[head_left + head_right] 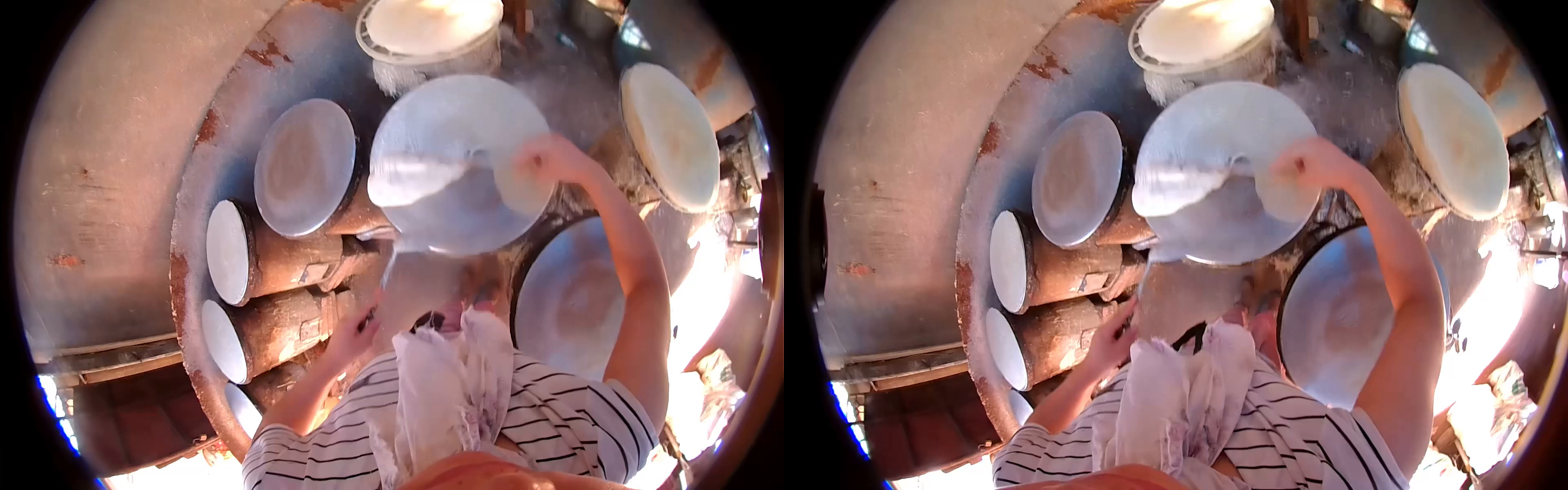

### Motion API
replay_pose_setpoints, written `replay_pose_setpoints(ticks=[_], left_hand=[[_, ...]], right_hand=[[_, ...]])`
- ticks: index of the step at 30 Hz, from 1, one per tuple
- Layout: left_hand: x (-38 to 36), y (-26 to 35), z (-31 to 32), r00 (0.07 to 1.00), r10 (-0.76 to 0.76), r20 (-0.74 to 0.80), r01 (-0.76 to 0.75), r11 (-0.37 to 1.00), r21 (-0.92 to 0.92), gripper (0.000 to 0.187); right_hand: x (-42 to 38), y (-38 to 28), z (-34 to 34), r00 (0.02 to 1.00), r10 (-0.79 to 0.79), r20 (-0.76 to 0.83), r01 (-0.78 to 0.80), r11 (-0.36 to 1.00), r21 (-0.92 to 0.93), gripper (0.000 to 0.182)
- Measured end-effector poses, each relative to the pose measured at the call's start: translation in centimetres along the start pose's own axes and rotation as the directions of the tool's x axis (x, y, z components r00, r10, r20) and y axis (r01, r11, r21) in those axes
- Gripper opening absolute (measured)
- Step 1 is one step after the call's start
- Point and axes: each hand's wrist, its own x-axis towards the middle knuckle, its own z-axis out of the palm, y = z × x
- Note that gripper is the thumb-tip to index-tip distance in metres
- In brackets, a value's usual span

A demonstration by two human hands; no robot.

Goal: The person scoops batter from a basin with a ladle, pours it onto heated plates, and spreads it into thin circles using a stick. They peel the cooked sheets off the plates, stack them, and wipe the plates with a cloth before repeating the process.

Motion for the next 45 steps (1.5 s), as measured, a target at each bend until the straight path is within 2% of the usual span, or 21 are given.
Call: replay_pose_setpoints(ticks=[3, 4, 7, 10, 13, 14, 17, 18, 22, 23, 25, 27, 28, 29, 30, 31, 33, 35, 38, 41, 45], left_hand=[[0.4, 0.9, -0.5, 0.981, -0.188, 0.053, 0.193, 0.974, -0.122, 0.054], [-0.1, 1.9, -1.0, 0.969, -0.242, 0.043, 0.246, 0.943, -0.224, 0.055], [-2.3, 1.4, -3.1, 0.958, -0.288, 0.014, 0.271, 0.883, -0.383, 0.056], [-1.0, 1.2, -4.5, 0.948, -0.316, -0.044, 0.281, 0.892, -0.353, 0.055], [1.7, 2.0, -0.8, 0.954, -0.299, -0.001, 0.276, 0.884, -0.378, 0.056], [1.5, 2.2, 0.4, 0.964, -0.267, 0.011, 0.252, 0.893, -0.372, 0.056], [-0.1, 2.3, 2.2, 0.975, -0.168, 0.146, 0.217, 0.860, -0.462, 0.057], [0.1, 2.3, 2.6, 0.978, -0.148, 0.150, 0.199, 0.883, -0.424, 0.057], [2.1, 2.3, 3.0, 0.973, -0.043, 0.228, 0.146, 0.878, -0.457, 0.058], [2.9, 2.4, 2.5, 0.970, -0.003, 0.241, 0.129, 0.851, -0.509, 0.058], [2.8, 4.3, -0.1, 0.984, 0.058, 0.168, 0.040, 0.849, -0.527, 0.057], [2.2, 5.4, -4.1, 0.985, 0.159, 0.059, -0.095, 0.805, -0.586, 0.058], [2.3, 5.3, -6.1, 0.969, 0.245, -0.023, -0.210, 0.772, -0.600, 0.057], [2.5, 5.4, -7.9, 0.943, 0.316, -0.102, -0.313, 0.740, -0.596, 0.055], [2.9, 5.8, -9.0, 0.941, 0.309, -0.138, -0.325, 0.710, -0.625, 0.055], [3.2, 5.7, -9.7, 0.933, 0.312, -0.179, -0.350, 0.672, -0.653, 0.054], [3.1, 4.3, -10.6, 0.922, 0.346, -0.174, -0.359, 0.597, -0.718, 0.054], [3.0, 2.3, -12.9, 0.914, 0.390, -0.111, -0.333, 0.566, -0.755, 0.055], [1.4, -1.4, -15.9, 0.903, 0.424, -0.074, -0.321, 0.551, -0.770, 0.061], [0.7, -2.0, -18.0, 0.881, 0.472, -0.034, -0.338, 0.577, -0.744, 0.063], [1.3, -2.4, -18.4, 0.857, 0.515, -0.011, -0.362, 0.588, -0.723, 0.066]], right_hand=[[4.5, 0.6, 2.1, 0.902, -0.385, -0.194, 0.378, 0.923, -0.072, 0.025], [4.0, -0.7, 2.4, 0.955, -0.271, -0.121, 0.281, 0.957, 0.075, 0.028], [-0.9, -1.0, -0.8, 0.986, -0.070, 0.151, 0.088, 0.990, -0.113, 0.029], [-3.0, 0.4, -2.9, 0.991, 0.041, 0.125, -0.032, 0.997, -0.076, 0.028], [0.5, -0.5, 1.7, 0.980, -0.103, -0.169, 0.119, 0.989, 0.084, 0.029], [0.7, -1.1, 1.9, 0.971, -0.231, -0.058, 0.231, 0.973, -0.008, 0.032], [-5.6, -0.5, 0.4, 0.984, -0.174, -0.032, 0.171, 0.983, -0.064, 0.032], [-8.2, 1.4, -0.7, 0.994, -0.107, -0.016, 0.108, 0.990, 0.088, 0.032], [-9.3, -0.9, 4.4, 0.942, 0.101, -0.319, -0.016, 0.966, 0.258, 0.034], [-9.4, -0.7, 5.9, 0.930, -0.100, -0.352, 0.133, 0.989, 0.071, 0.033], [-13.0, -3.6, 7.3, 0.901, -0.189, -0.391, 0.093, 0.964, -0.250, 0.032], [-18.9, -6.3, 10.4, 0.848, 0.065, -0.526, -0.208, 0.954, -0.217, 0.027], [-19.2, -9.7, 13.1, 0.735, 0.314, -0.601, -0.234, 0.949, 0.210, 0.027], [-17.7, -13.5, 16.3, 0.607, 0.572, -0.551, -0.173, 0.772, 0.611, 0.027], [-14.5, -14.9, 20.1, 0.684, 0.626, -0.375, -0.025, 0.534, 0.845, 0.029], [-9.1, -16.6, 24.6, 0.756, 0.553, -0.351, 0.042, 0.494, 0.869, 0.036], [1.0, -21.1, 31.1, 0.733, 0.600, -0.320, 0.024, 0.447, 0.894, 0.037], [8.3, -19.3, 37.8, 0.679, 0.625, -0.385, 0.230, 0.317, 0.920, 0.037], [7.3, -21.7, 41.3, 0.511, 0.791, -0.337, 0.269, 0.226, 0.936, 0.035], [2.2, -23.7, 42.6, 0.449, 0.835, -0.316, 0.420, 0.115, 0.900, 0.038], [-0.6, -22.3, 39.4, 0.294, 0.853, -0.432, 0.360, 0.320, 0.876, 0.038]])
